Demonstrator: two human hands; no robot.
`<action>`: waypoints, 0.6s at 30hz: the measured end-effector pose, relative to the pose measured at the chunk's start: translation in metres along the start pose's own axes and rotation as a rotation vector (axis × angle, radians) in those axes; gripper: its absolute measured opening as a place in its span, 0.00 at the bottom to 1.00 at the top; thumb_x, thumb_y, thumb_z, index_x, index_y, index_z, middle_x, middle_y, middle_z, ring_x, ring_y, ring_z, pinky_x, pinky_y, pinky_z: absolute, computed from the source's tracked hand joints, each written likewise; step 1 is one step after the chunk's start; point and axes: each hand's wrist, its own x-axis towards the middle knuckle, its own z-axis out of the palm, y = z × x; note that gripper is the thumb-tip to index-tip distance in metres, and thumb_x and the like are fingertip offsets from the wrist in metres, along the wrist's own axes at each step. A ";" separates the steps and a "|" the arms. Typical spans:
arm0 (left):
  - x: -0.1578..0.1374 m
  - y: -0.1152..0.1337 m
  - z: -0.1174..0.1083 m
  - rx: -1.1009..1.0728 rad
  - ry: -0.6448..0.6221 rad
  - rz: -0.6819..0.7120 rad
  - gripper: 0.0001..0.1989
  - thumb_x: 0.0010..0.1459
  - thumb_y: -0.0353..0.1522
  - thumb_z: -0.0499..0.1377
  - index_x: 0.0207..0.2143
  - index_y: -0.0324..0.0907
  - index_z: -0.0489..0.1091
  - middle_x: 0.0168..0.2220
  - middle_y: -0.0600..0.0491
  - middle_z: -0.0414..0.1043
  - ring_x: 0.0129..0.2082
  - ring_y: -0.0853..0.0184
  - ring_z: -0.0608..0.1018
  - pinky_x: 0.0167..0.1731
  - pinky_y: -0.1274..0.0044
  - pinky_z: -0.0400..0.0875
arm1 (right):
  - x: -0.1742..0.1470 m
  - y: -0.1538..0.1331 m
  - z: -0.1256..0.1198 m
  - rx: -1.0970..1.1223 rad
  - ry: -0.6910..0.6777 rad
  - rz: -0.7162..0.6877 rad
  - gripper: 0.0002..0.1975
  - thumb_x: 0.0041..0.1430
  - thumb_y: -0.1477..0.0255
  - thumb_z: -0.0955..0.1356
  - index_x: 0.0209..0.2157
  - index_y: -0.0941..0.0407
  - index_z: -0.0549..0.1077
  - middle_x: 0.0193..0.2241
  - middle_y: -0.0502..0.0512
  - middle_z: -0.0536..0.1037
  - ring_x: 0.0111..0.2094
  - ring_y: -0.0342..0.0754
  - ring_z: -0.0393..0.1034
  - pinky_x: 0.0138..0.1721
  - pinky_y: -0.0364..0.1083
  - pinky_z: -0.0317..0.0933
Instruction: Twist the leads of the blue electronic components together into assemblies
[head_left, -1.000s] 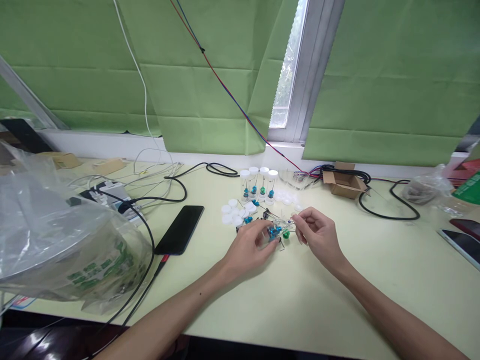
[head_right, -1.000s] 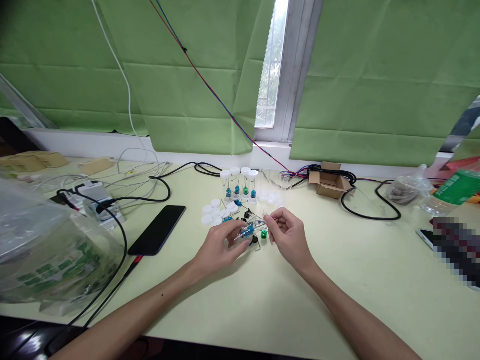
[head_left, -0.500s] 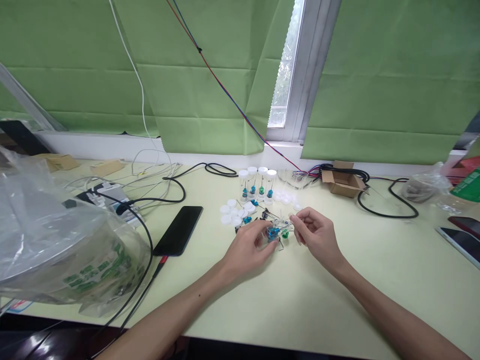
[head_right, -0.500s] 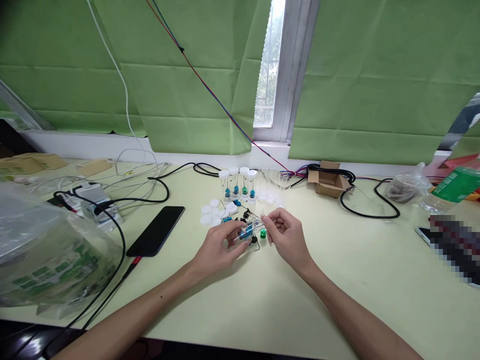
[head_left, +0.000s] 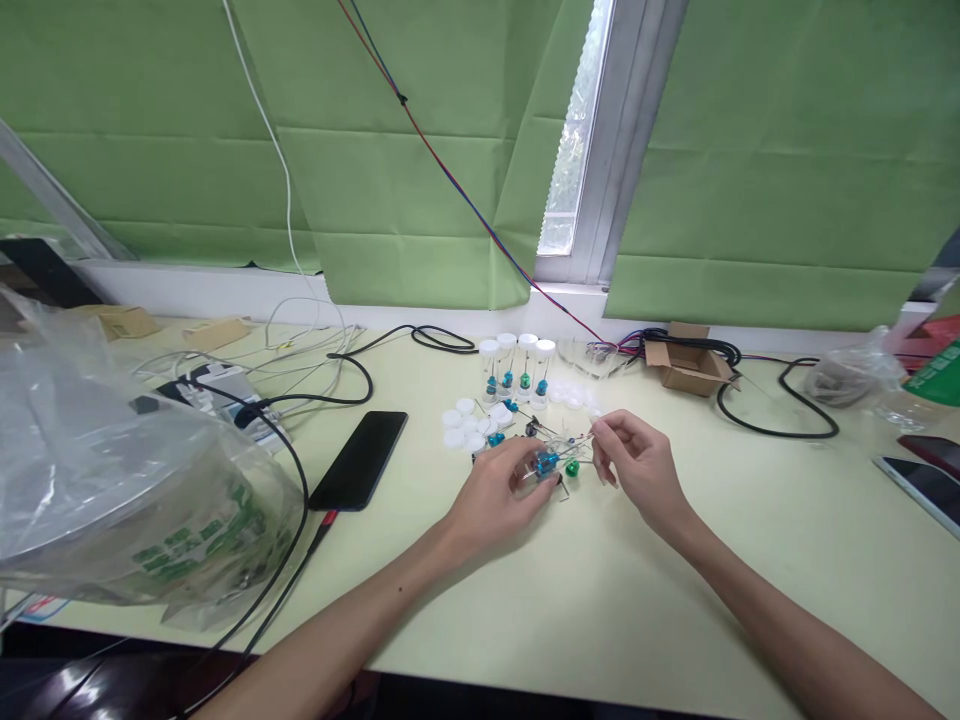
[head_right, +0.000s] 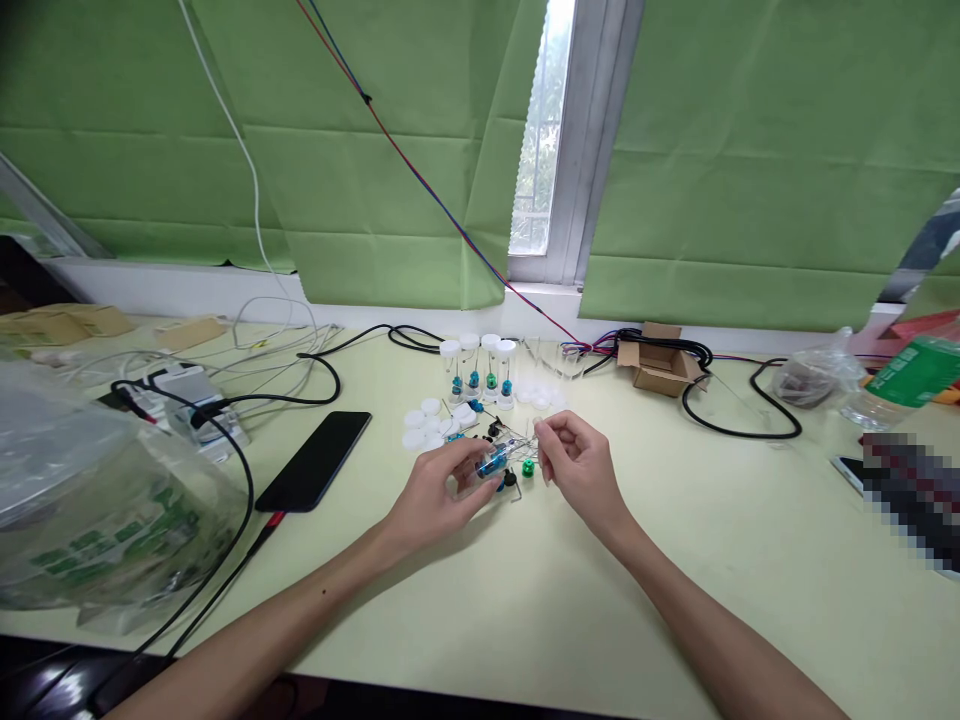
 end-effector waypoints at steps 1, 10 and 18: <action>0.000 0.000 0.000 0.001 0.005 -0.002 0.12 0.59 0.36 0.59 0.43 0.40 0.70 0.31 0.54 0.72 0.25 0.72 0.67 0.29 0.78 0.65 | 0.001 0.001 -0.001 -0.007 0.002 -0.001 0.16 0.63 0.60 0.68 0.27 0.56 0.68 0.17 0.46 0.67 0.16 0.39 0.60 0.18 0.41 0.55; -0.002 0.000 0.000 0.014 -0.022 -0.015 0.12 0.59 0.36 0.59 0.44 0.41 0.70 0.33 0.53 0.72 0.26 0.71 0.67 0.29 0.77 0.66 | 0.001 0.003 -0.002 -0.040 -0.039 0.005 0.19 0.63 0.59 0.67 0.23 0.56 0.66 0.15 0.46 0.65 0.16 0.39 0.59 0.19 0.41 0.55; -0.002 0.000 0.000 0.015 -0.025 -0.028 0.11 0.59 0.35 0.59 0.43 0.41 0.69 0.33 0.53 0.72 0.27 0.71 0.68 0.30 0.77 0.66 | 0.000 0.002 -0.001 -0.061 -0.049 0.018 0.19 0.63 0.59 0.67 0.23 0.56 0.66 0.15 0.46 0.65 0.16 0.39 0.58 0.19 0.41 0.54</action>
